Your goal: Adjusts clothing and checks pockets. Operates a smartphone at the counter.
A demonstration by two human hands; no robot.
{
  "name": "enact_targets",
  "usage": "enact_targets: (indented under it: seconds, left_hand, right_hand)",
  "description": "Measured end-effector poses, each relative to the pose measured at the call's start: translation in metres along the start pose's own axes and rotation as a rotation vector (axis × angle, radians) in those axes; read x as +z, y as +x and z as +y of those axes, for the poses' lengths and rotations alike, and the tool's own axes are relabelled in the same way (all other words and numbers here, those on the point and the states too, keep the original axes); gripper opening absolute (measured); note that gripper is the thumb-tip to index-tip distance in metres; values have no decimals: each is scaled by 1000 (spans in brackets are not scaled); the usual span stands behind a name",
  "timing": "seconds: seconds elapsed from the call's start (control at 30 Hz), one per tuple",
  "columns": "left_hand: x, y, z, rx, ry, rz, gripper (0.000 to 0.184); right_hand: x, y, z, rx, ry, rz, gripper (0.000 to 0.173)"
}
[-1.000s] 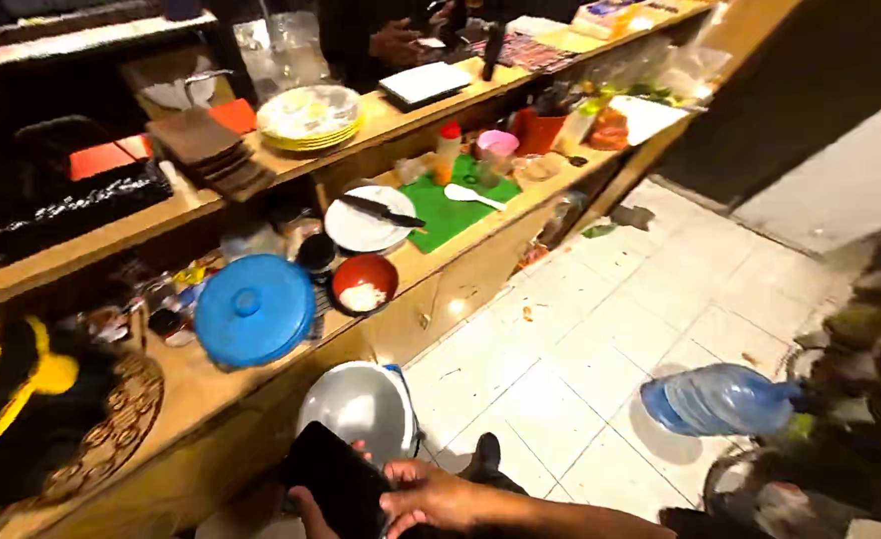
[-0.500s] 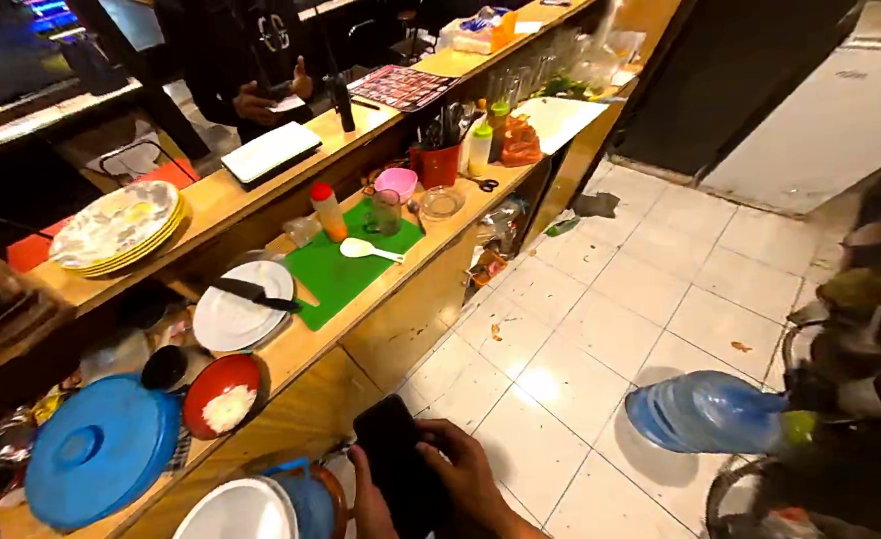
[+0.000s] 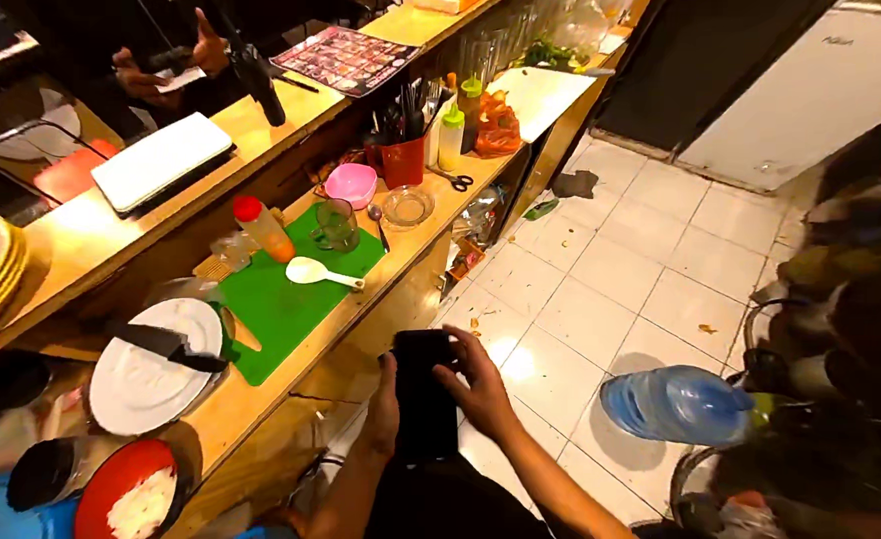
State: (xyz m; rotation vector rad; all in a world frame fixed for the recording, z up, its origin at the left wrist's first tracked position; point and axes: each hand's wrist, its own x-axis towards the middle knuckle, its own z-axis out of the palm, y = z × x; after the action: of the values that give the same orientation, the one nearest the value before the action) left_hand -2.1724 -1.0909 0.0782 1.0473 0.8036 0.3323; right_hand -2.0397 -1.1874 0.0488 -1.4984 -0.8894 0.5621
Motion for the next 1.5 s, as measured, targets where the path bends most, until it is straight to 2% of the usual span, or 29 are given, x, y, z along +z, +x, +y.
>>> enact_targets:
  seconds: [0.07,0.13,0.17,0.23,0.3,0.4,0.5,0.6,0.73,0.9,1.03,1.2,1.33,1.4,1.5]
  left_hand:
    - [-6,40,19,-144,-52,-295,64]
    - [-16,82,28,-253,-281,-590,79]
    - [-21,101,36,-285,-363,-617,81]
    - [-26,131,60,-255,-410,-511,71]
    - [-20,154,83,-170,-427,-420,63]
    - [9,181,104,-45,-153,-75,56]
    - [64,221,106,0,26,93,54]
    - [112,270,98,114,-28,17,60]
    - [180,332,103,181,-56,-80,73]
    - [275,402,122,165,50,-40,77]
    - [346,448,137,166,83,-1,76]
    - [389,517,149,198,-13,-80,85]
    - [399,570,167,244,-142,-94,72]
    - [401,597,177,222,-251,-185,75]
    - [401,640,187,220,-346,-305,86]
  right_hand:
    - [-21,51,2,75,82,-81,42]
    - [-39,86,5,74,226,-45,26]
    - [-46,100,8,75,273,24,20]
    - [-60,120,17,102,335,144,20]
    - [-72,130,24,151,372,177,33]
    - [-84,144,26,216,388,105,55]
    - [-97,170,26,217,302,26,63]
    - [-125,202,33,192,303,0,72]
    - [-195,254,45,220,337,-64,83]
    - [-305,319,62,262,294,-144,92]
    - [-376,365,77,235,318,-151,94]
    - [-425,422,91,235,308,-121,95]
    - [-457,480,106,162,207,-194,87]
    - [-475,507,118,28,-32,-148,73]
    - [-498,553,133,-222,-396,2,43]
